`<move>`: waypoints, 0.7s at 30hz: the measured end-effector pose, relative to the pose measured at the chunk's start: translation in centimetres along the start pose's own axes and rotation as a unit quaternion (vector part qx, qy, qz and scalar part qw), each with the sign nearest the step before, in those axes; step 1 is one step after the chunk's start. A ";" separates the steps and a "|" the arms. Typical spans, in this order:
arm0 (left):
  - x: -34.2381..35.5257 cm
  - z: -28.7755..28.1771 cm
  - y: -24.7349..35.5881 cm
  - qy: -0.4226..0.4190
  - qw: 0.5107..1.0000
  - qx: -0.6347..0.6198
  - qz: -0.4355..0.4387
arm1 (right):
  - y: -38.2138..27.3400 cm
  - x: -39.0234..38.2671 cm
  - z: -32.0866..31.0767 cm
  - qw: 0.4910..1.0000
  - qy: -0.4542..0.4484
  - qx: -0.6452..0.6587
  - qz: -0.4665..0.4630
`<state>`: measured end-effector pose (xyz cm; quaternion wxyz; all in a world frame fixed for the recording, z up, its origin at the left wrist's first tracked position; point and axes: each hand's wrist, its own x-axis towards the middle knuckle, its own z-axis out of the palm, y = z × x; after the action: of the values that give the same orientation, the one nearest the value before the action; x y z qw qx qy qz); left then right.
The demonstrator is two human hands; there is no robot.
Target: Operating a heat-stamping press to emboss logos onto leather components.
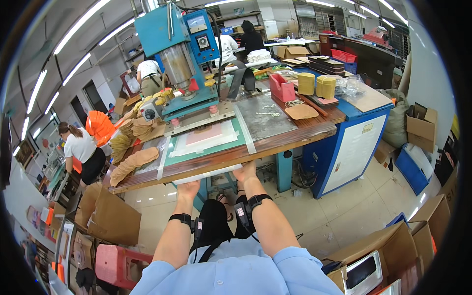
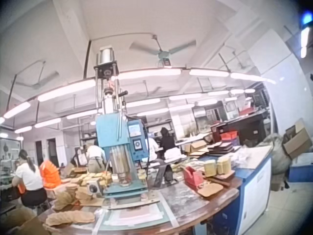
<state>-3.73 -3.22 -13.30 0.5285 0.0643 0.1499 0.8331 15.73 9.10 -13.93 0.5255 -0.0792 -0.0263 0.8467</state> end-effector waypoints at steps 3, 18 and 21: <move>0.7 -1.0 0.6 -0.005 1.000 0.019 0.011 | 0.5 -0.3 0.6 0.999 -0.030 0.012 0.002; -7.0 2.9 4.4 -0.132 0.866 0.395 -0.278 | -7.2 -8.9 11.2 0.617 -0.289 -0.695 0.233; -5.7 9.2 5.3 -0.201 0.864 0.421 -0.191 | -4.1 -7.1 17.5 0.463 -0.405 -0.783 0.093</move>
<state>-3.39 -8.82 -2.57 0.6182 0.4171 0.3862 0.5428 19.57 5.26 4.62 0.0919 -0.1079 -0.8803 0.4527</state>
